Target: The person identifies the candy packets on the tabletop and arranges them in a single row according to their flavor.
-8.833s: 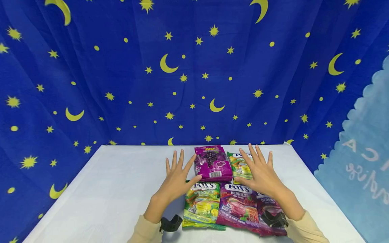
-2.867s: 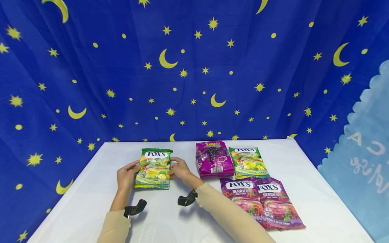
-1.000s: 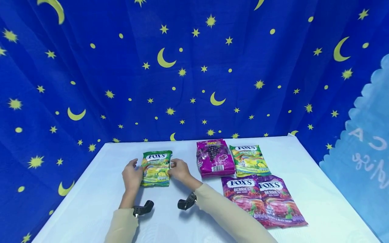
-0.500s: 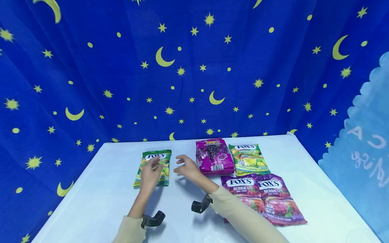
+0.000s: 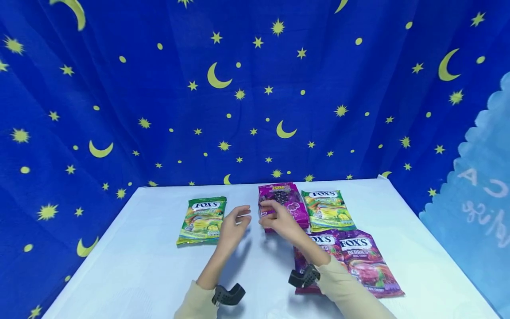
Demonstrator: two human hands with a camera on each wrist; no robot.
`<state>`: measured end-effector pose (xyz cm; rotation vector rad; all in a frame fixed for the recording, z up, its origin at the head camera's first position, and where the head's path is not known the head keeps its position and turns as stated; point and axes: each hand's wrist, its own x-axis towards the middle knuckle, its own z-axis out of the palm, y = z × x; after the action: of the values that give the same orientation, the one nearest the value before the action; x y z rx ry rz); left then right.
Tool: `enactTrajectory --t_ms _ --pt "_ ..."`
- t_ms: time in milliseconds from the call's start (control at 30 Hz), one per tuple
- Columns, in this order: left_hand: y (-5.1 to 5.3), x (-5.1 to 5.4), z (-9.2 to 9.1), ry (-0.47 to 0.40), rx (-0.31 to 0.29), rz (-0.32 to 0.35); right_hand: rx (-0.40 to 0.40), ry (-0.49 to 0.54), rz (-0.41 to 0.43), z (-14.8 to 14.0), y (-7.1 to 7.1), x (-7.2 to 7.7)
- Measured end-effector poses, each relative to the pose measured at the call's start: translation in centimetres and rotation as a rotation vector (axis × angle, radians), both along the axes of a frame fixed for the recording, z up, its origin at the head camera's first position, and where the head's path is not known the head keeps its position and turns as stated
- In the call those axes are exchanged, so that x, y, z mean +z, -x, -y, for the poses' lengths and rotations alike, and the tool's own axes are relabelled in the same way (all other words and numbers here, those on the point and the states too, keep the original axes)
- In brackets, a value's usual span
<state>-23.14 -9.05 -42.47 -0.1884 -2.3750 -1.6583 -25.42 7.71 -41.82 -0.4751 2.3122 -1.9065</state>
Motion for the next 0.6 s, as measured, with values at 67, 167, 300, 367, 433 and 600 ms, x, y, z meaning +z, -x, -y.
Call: enactTrajectory --t_ms 67,167,300,367,433,600 --pt "0.0 0.1 -1.0 -0.016 -0.020 0.010 -0.031 -0.008 0.002 -1.3 0.0 0.1" --pt "0.2 0.2 -2.6 -0.030 -0.063 0.028 -0.095 -0.036 -0.001 -3.5 0.2 0.1" --pt "0.3 0.4 -4.5 -0.032 -0.105 0.035 -0.129 -0.053 0.020 -6.0 0.4 0.1" --pt "0.4 0.5 -5.3 -0.032 -0.116 0.035 -0.134 -0.058 0.036 -7.1 0.5 0.2" --pt "0.5 0.6 -6.1 -0.021 -0.128 0.031 -0.146 -0.054 0.052 -8.2 0.7 0.3" --pt "0.7 0.6 -8.2 0.008 -0.166 0.028 -0.180 -0.052 0.070 -10.8 0.9 0.5"
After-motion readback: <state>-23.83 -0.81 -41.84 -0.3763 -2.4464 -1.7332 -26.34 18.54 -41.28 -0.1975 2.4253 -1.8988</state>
